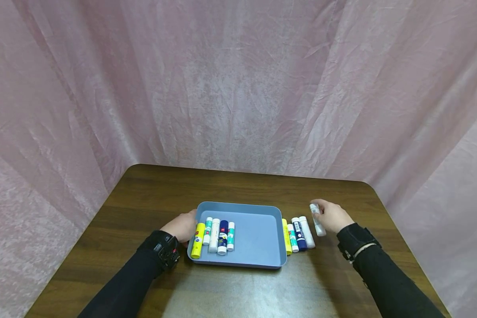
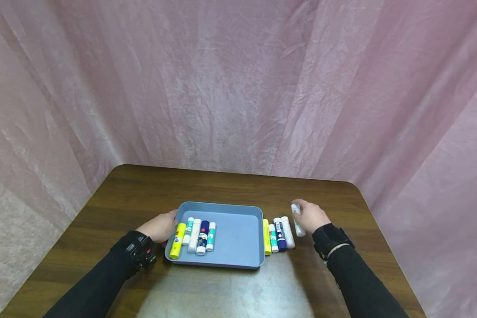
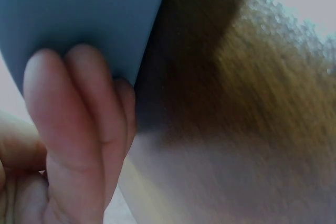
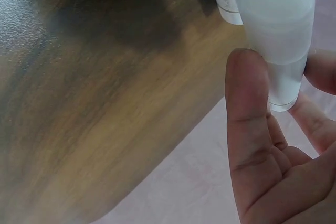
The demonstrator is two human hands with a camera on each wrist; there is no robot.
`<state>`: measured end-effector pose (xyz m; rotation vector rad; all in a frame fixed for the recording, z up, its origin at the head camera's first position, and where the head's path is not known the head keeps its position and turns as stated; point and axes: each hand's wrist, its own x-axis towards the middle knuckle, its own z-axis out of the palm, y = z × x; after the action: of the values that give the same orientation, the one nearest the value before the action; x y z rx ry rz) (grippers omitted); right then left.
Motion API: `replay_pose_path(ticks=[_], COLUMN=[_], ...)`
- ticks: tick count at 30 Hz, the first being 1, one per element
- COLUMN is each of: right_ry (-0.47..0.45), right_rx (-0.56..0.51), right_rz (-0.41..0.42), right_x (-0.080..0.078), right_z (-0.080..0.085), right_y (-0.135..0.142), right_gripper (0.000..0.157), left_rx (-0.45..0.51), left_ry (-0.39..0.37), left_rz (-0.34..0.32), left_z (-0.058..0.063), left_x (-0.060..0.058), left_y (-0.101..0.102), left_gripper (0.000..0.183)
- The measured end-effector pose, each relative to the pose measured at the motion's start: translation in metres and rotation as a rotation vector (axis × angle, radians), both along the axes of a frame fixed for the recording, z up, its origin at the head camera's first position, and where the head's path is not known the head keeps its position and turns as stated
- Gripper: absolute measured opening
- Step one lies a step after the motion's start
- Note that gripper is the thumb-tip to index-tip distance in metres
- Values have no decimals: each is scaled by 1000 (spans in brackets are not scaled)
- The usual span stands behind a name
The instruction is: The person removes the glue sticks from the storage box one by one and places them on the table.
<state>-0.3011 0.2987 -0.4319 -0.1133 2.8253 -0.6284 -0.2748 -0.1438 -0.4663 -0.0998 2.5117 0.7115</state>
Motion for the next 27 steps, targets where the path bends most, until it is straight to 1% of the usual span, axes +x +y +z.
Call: replay_pose_path(ticks=[5,11,21,27], right_ry=[-4,-39,-54,-43], right_rx=[3,13,27,45], right_rz=[-1,-27,-18,-7], right_x=[-1,-3,-4,-3], right_z=[-6,-13,-23,-27], right_y=[2,4,7,6], right_gripper=[45,45,45,45], left_rx=[3,-4,6,6], left_ry=[2,11,-4,-4], left_rz=[1,-6,4,4], left_z=[0,0,0,1], left_x=[0,1,1,2], left_y=[0,0,0,0], left_gripper=[53,53,54,54])
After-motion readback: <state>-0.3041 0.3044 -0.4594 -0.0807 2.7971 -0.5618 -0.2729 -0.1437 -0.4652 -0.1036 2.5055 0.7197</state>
